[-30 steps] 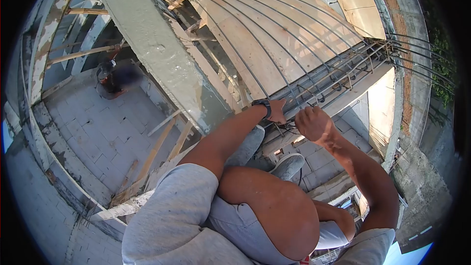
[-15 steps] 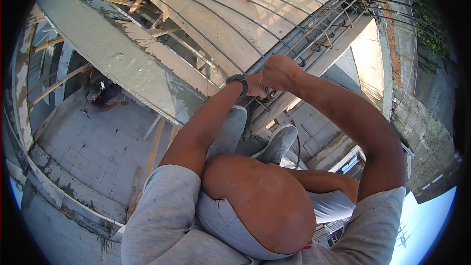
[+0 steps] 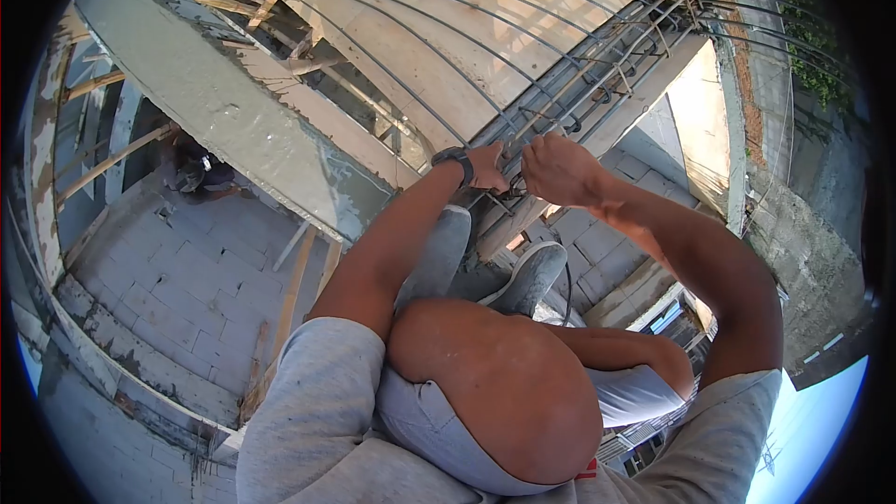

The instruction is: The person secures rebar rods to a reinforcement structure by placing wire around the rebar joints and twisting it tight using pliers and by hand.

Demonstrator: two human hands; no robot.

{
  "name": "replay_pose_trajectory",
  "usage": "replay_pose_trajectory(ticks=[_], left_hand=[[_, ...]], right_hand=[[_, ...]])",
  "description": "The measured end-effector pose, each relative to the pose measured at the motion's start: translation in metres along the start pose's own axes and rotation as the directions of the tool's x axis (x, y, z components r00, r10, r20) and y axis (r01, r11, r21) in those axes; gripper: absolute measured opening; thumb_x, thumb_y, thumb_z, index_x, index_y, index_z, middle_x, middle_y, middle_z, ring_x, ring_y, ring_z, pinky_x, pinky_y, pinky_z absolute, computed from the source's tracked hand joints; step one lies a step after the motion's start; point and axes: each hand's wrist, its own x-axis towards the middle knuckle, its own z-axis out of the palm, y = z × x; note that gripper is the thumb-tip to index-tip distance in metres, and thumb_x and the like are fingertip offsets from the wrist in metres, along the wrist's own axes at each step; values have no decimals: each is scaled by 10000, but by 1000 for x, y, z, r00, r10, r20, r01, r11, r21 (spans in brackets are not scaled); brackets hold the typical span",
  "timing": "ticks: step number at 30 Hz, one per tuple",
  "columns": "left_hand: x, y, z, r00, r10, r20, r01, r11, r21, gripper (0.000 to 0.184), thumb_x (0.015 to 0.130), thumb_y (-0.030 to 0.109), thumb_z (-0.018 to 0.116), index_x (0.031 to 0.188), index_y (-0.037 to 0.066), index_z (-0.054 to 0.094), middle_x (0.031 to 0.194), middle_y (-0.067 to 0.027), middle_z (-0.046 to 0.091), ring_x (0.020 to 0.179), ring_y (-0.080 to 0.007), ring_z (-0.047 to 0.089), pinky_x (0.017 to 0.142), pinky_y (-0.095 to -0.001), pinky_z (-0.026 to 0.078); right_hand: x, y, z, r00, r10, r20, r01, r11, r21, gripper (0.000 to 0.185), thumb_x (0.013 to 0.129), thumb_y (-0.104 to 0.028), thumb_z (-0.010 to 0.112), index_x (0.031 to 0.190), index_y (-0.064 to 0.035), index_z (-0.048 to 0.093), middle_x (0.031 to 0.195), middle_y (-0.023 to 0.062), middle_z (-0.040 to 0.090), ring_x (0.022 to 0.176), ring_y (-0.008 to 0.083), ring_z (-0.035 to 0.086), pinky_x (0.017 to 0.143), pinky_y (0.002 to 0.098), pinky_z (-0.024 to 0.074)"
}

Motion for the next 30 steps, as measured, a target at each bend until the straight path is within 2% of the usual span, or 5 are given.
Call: replay_pose_trajectory(ticks=[4, 11, 14, 20, 30], left_hand=[[34, -40, 25, 999, 10, 47, -10, 1000, 6, 856, 539, 264, 787, 1246, -63, 431, 899, -175, 683, 851, -287, 665, 731, -379, 532], [9, -16, 11, 1000, 25, -10, -25, 998, -57, 747, 616, 211, 773, 1255, -8, 454, 934, -153, 676, 824, -253, 646, 727, -353, 516], [-2, -6, 8, 1000, -17, 25, 21, 990, -137, 742, 621, 213, 778, 1255, 7, 452, 883, -143, 671, 809, -244, 648, 711, -345, 513], [6, -19, 15, 1000, -4, 19, 7, 986, -165, 748, 635, 200, 775, 1280, 27, 439, 831, -116, 655, 784, -234, 630, 710, -355, 501], [8, -15, 12, 999, -8, 37, 13, 988, -151, 741, 646, 200, 773, 1280, 23, 431, 840, -114, 661, 794, -214, 630, 719, -339, 500]], right_hand=[[44, 29, 2, 953, -119, 278, 16, 938, 347, 298, 723, -423, 719, 806, -138, 736, 850, 13, 672, 885, 209, 653, 745, 353, 495], [21, 53, 18, 973, 4, 232, -100, 910, 403, 548, 621, -614, 765, 771, -87, 740, 760, 96, 695, 819, 319, 680, 734, 391, 524], [26, 42, -8, 881, 30, 472, -237, 892, 385, 524, 690, -603, 750, 901, -123, 754, 897, 85, 727, 916, 274, 695, 750, 410, 542], [-7, 13, -17, 688, 117, 716, -646, 549, 531, 568, 913, -557, 578, 840, -14, 724, 795, 188, 700, 757, 331, 698, 689, 436, 546], [12, 11, -29, 467, -206, 860, -857, 134, 498, 612, 1057, -453, 311, 741, 21, 535, 536, 75, 468, 443, 196, 476, 421, 345, 451]])
